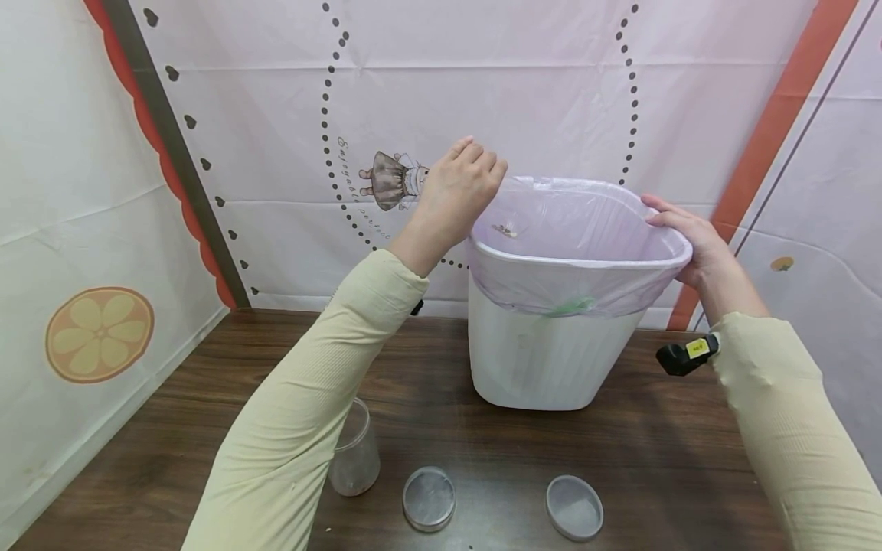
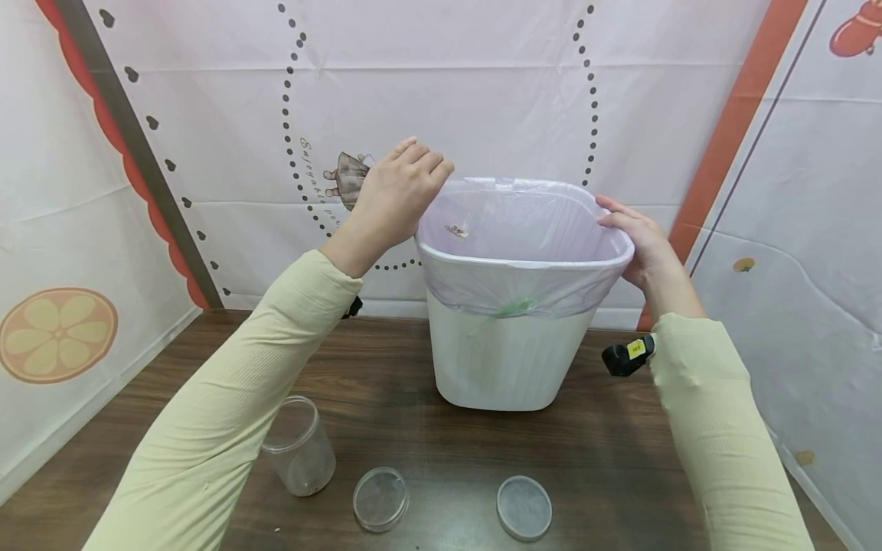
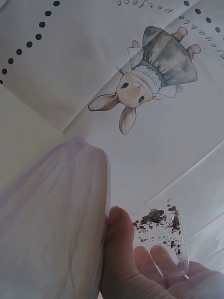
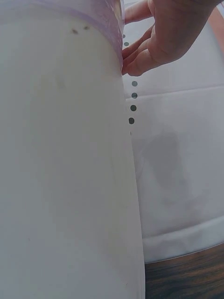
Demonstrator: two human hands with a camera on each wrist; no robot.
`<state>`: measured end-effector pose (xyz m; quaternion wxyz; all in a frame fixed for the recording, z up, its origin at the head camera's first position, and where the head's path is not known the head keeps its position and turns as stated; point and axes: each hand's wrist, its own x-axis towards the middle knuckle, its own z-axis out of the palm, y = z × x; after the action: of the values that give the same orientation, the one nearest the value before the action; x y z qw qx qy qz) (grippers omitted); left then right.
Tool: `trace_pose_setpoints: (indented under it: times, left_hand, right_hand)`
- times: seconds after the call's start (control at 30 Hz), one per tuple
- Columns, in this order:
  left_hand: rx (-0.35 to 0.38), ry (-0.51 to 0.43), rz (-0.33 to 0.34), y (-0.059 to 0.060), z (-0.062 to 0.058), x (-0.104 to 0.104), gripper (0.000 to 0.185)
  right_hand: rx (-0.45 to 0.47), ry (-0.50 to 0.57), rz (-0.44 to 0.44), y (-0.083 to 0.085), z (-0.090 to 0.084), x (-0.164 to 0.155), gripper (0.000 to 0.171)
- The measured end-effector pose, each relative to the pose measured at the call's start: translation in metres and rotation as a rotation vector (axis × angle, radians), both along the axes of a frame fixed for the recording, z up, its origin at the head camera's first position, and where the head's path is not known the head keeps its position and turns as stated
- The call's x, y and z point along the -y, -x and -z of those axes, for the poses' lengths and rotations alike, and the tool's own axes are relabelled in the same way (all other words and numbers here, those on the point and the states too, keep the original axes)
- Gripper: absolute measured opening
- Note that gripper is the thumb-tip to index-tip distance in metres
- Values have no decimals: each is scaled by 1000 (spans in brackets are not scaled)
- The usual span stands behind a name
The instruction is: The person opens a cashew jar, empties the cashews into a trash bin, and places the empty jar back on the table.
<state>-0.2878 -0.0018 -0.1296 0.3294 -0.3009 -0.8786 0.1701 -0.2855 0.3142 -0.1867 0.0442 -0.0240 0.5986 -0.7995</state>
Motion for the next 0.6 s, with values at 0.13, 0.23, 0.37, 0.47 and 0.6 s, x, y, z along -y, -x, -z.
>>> trace_pose_setpoints:
  times: [0.13, 0.23, 0.37, 0.47, 0.6]
  left_hand:
    - [11, -16, -12, 0, 0, 0, 54]
    - [7, -32, -11, 0, 0, 1, 53]
    - [-5, -22, -9, 0, 1, 1, 50]
    - [-27, 27, 14, -1, 0, 0, 47]
    - [-66, 104, 58, 0, -1, -1, 42]
  right_hand:
    - [4, -5, 3, 0, 0, 0, 28]
    - [9, -12, 5, 0, 0, 0, 28]
    - [8, -17, 5, 0, 0, 0, 28]
    - [9, -17, 5, 0, 0, 1, 28]
    - [20, -23, 8, 0, -1, 2, 30]
